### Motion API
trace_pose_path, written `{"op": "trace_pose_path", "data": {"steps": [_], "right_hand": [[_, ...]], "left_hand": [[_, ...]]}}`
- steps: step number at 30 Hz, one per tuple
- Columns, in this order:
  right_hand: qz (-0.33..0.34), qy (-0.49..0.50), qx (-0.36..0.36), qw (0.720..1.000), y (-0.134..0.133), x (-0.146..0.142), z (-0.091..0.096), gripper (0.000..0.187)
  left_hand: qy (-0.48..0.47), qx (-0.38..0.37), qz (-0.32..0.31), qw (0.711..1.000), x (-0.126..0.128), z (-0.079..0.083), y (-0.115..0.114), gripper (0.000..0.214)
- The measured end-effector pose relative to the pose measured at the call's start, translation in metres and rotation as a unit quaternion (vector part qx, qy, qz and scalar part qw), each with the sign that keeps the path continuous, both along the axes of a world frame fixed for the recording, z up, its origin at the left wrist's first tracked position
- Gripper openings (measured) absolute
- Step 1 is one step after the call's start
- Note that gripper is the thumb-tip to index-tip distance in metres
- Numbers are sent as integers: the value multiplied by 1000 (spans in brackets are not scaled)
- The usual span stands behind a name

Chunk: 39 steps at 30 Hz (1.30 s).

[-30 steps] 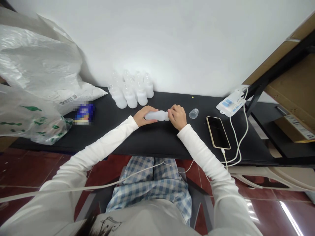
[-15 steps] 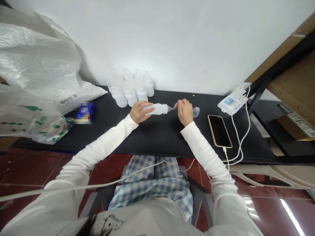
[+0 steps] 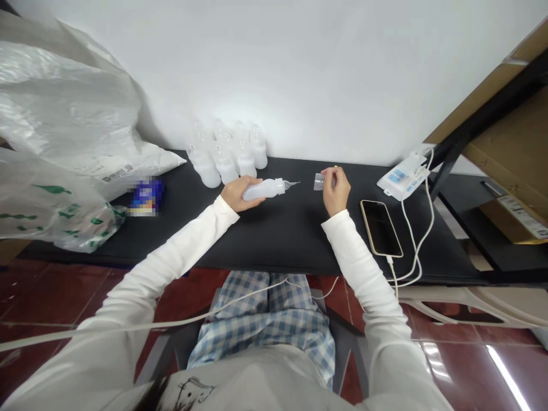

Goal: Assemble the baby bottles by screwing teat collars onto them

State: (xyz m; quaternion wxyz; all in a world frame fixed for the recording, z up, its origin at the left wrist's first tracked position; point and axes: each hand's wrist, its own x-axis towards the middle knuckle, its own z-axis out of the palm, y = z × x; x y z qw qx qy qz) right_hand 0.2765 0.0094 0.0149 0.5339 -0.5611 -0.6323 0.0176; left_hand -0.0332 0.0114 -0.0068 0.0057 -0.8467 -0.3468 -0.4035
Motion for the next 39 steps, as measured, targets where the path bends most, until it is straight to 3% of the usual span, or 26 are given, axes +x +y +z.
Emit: {"op": "trace_pose_path", "data": {"steps": [6,9,11,14,15,16,17,18,20,23,24,26,28,30,33,36,37,39], "right_hand": [[139,-1,84,987,-18,-45,-11,33],[164,-25,142,976,-19,-57,-20,31],[142,-20,170,975,-18,-61,-24,33],[102,-6,193,976,-18,-65,-25,35],[97,-6,195,976,-19,-66,-25,35],[97,-9,192,977,-20,-67,-23,34],[97,-12,182,978,-21,-69,-21,33],[94,-15,165,982,-22,-70,-18,33],[76,-16,110,991,-23,-73,-13,33],[35,-16,-15,999,-21,-75,-5,29],[22,-18,-63,998,-20,-74,-4,28],[5,-21,-157,987,-16,-72,-2,27],[4,-14,-219,976,-12,-69,-2,29],[23,4,-215,976,-10,-65,-1,31],[105,-15,-92,990,-9,-57,-1,33],[191,-110,27,975,-10,-50,-5,29],[197,-133,47,970,-10,-48,-7,28],[177,-141,61,972,-10,-47,-10,26]], "left_hand": [[-67,-146,-87,983,9,7,-10,51],[-130,-283,-97,945,23,10,-14,54],[-206,-420,-100,878,33,11,-15,55],[-270,-618,-135,725,46,16,-15,56],[-275,-656,-145,688,49,17,-16,55],[-278,-674,-149,669,51,18,-18,55],[-279,-674,-149,668,52,19,-19,55],[-277,-657,-144,687,52,19,-22,55],[-257,-576,-117,767,51,17,-27,55],[-168,-355,-47,918,49,7,-29,51],[-128,-276,-27,952,48,3,-28,50],[-50,-154,-15,987,48,-3,-24,49],[-4,-95,-19,995,47,-6,-18,47],[-12,-91,-15,996,47,-6,-14,47],[-118,-198,-5,973,44,-2,-12,50],[-174,-352,-55,918,41,1,-13,51],[-167,-374,-69,909,40,2,-13,51],[-138,-359,-69,921,39,1,-14,52]]}}
